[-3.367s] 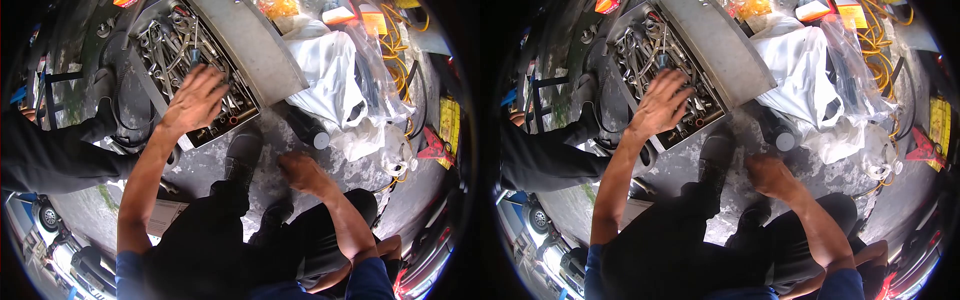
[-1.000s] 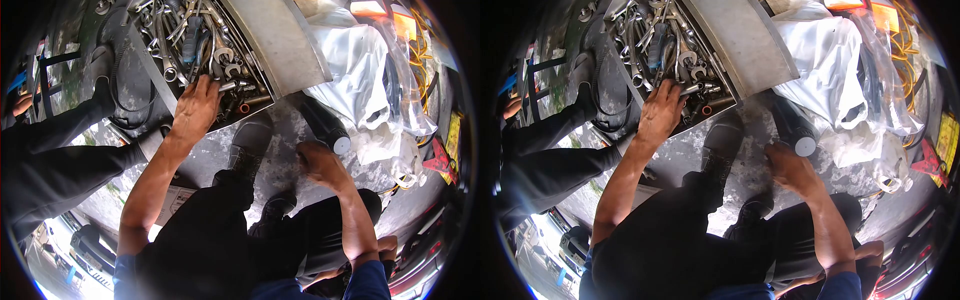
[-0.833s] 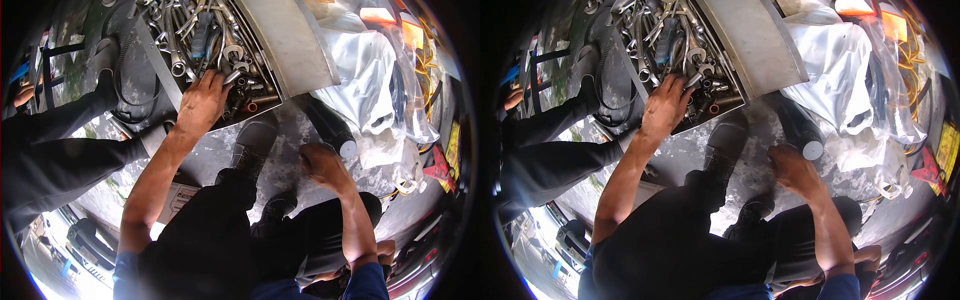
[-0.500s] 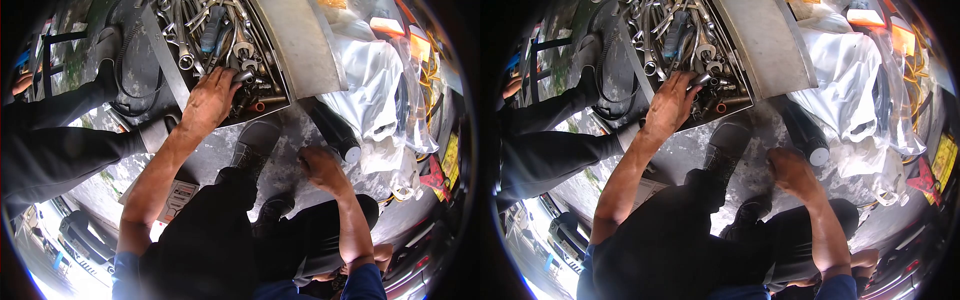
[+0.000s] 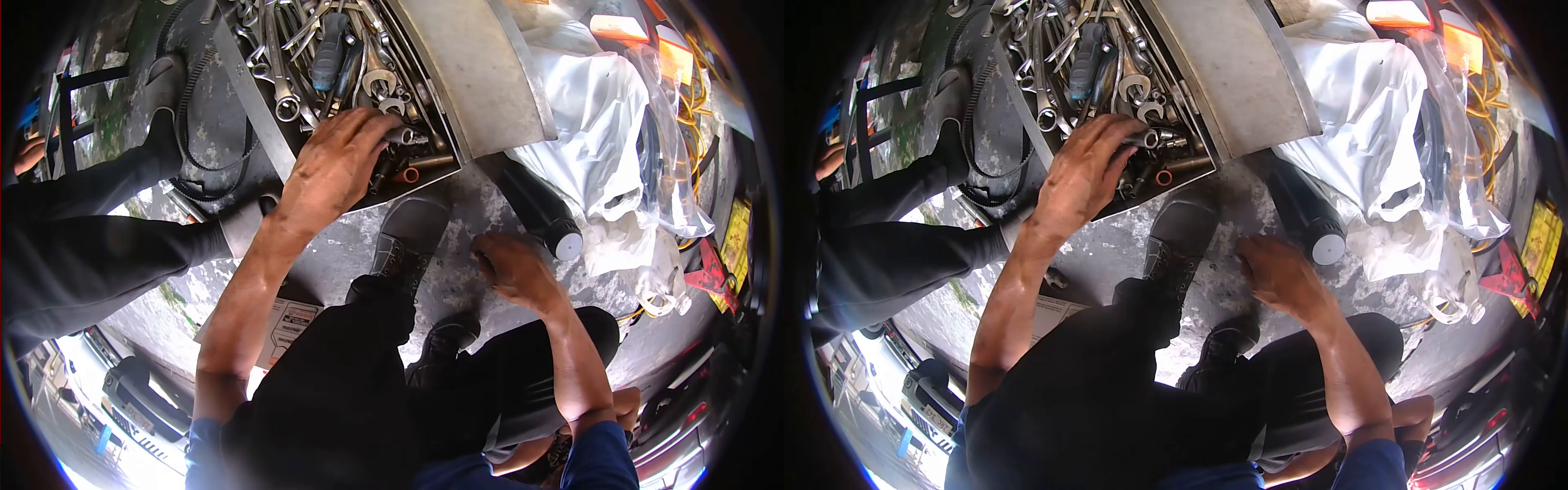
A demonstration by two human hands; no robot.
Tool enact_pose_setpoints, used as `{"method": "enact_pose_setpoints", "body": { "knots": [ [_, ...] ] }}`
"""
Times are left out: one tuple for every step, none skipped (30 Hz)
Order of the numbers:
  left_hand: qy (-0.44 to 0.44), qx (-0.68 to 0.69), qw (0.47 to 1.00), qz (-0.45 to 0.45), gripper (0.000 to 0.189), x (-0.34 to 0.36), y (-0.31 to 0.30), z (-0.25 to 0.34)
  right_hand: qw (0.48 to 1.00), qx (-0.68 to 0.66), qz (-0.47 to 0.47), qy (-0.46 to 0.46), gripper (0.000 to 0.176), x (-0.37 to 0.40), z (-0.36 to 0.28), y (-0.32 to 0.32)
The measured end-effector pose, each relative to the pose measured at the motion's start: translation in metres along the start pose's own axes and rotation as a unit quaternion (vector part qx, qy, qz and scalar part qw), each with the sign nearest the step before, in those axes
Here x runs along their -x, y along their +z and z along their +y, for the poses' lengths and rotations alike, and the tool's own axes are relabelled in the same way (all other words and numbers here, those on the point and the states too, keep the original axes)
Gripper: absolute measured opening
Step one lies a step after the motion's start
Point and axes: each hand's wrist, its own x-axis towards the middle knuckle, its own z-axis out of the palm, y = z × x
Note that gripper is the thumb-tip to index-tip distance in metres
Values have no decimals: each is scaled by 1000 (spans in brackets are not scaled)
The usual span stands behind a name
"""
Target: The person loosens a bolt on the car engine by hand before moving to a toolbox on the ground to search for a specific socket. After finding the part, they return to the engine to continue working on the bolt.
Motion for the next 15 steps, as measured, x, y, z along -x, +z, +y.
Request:
{"method": "enact_pose_setpoints", "body": {
  "knots": [
    [28,-51,998,-9,40,1,3,-2,1000,-8,7,-8,13,-1,-2,-1],
    [56,-101,993,-17,42,3,5,-4,1000,-16,15,-15,13,-1,-4,-2],
    [65,-131,989,-28,42,5,6,-4,999,-32,36,-21,13,-2,-6,-1],
    [74,-161,983,-38,43,7,5,-4,997,-46,57,-27,13,-3,-8,-1],
    [85,-191,977,-48,44,9,4,-5,994,-61,80,-33,13,-4,-10,-1],
    [81,-206,973,-62,44,10,4,-7,994,-71,74,-28,13,-5,-13,-2],
    [78,-222,969,-76,44,11,5,-10,994,-80,68,-22,12,-6,-15,-4],
    [75,-238,964,-90,44,12,5,-11,994,-90,61,-16,12,-7,-16,-5],
    [77,-246,962,-93,43,11,6,-11,994,-93,60,-15,12,-6,-16,-4],
    [79,-255,959,-96,42,11,6,-11,994,-96,58,-14,12,-6,-15,-3],
    [80,-264,956,-98,42,11,7,-10,994,-98,56,-13,12,-6,-14,-3],
    [76,-247,960,-106,40,10,7,-9,994,-95,51,-11,13,-6,-14,-3],
    [71,-230,964,-113,38,8,7,-7,995,-91,46,-10,14,-5,-13,-3],
    [65,-214,967,-120,36,7,6,-6,995,-88,41,-9,16,-5,-13,-3],
    [68,-197,970,-125,33,7,6,-5,994,-99,38,-1,15,-6,-14,-4]
  ]
}}
